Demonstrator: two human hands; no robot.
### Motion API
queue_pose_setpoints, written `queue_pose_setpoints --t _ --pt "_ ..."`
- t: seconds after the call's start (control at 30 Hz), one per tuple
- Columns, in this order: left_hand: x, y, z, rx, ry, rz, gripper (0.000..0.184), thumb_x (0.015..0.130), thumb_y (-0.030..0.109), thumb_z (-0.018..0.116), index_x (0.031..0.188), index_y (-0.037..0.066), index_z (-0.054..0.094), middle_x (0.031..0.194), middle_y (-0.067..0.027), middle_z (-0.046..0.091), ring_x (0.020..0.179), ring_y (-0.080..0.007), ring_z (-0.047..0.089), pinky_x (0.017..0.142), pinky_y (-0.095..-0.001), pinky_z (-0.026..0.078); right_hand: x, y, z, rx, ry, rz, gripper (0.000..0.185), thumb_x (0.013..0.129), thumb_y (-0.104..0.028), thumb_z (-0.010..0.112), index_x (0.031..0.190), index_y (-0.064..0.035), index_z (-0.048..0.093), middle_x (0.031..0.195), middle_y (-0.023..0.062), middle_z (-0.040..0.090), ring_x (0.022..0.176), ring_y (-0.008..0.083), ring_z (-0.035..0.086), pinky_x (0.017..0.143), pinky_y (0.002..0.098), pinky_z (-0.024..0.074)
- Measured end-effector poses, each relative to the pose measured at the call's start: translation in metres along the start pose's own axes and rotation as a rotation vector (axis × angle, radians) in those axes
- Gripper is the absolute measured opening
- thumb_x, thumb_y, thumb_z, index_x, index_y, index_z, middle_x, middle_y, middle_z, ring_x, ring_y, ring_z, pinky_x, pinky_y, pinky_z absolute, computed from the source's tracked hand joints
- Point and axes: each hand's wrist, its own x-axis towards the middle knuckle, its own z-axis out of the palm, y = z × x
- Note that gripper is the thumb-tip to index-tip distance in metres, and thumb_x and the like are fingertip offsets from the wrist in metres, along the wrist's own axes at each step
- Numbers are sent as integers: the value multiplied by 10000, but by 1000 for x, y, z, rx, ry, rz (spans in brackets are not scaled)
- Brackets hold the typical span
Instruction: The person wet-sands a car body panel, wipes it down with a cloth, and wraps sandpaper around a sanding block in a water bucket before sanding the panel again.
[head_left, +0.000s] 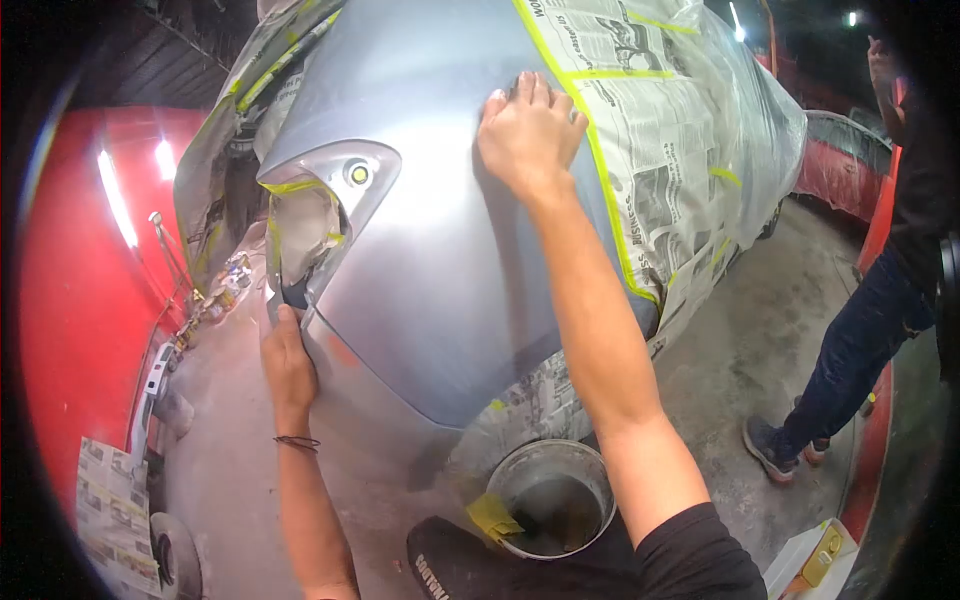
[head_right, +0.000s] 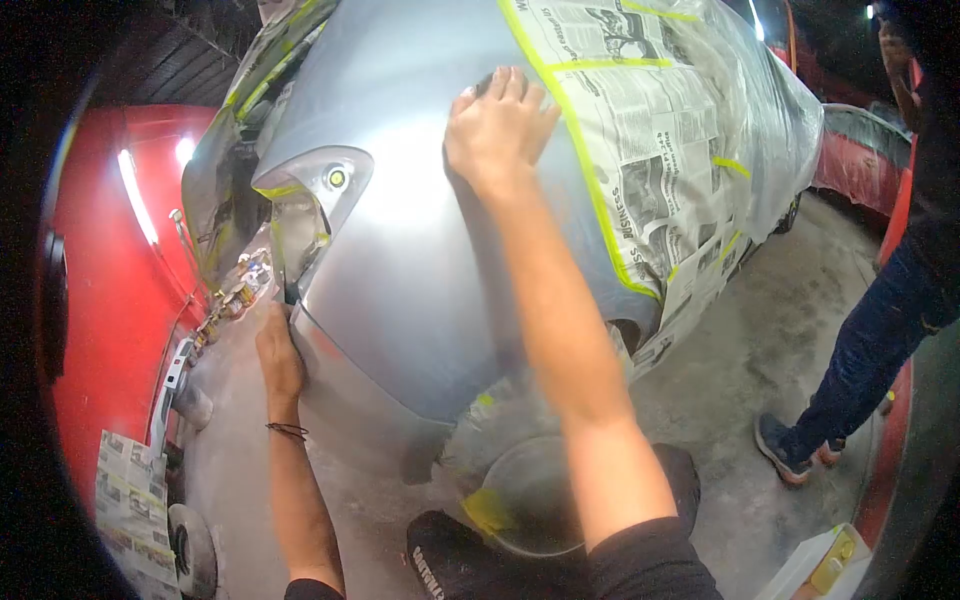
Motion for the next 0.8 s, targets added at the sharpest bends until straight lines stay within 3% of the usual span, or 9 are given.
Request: queue_pose_setpoints --t 0.1,0.2,0.3,0.4,0.6,0.8 --pt "2 1 3 39 11 41 649 1175 453 365 937 -63 677 794 -105 640 778 -189 547 756 -376 466 38 -25 -3 -52 -154 91 662 1069 -416 385 1512 51 539 1582 177 533 1425 370 476 1232 577 263" --pt "3 7 -1 59 18 42 650 1175 452 365 934 -62 681 799 -107 652 776 -190 554 754 -377 467 60 -32 -1 -26 -167 75 656 1056 -410 405 1457 77 582 1537 201 566 1406 374 481 1222 550 276" --pt "1 6 2 2 30 40 645 1174 451 372 931 -60 682 786 -100 637 771 -185 545 742 -373 458 29 -14 9 -22 111 1 665 1045 -418 421 1432 96 590 1496 214 593 1387 368 487 1203 524 297" --pt "2 3 0 -36 5 4 633 1172 447 389 937 -63 682 777 -96 622 771 -181 536 734 -368 450 45 -23 -5 -64 -145 62 669 1042 -426 426 1463 73 569 1507 207 586 1416 372 469 1198 537 297" --pt "4 -2 -2 -15 6 -19 609 1168 428 422 921 -66 676 774 -98 605 768 -190 523 734 -370 448 47 -5 15 -35 2 29 662 1034 -430 450 1505 26 543 1541 200 566 1442 376 466 1233 622 262" --pt "-2 10 -5 -18 12 26 602 1159 431 451 957 -92 672 827 -174 674 797 -237 587 776 -405 482 13 18 -25 -71 -157 69 671 1026 -416 480 1530 25 504 1581 180 542 1420 391 490 1223 641 275"
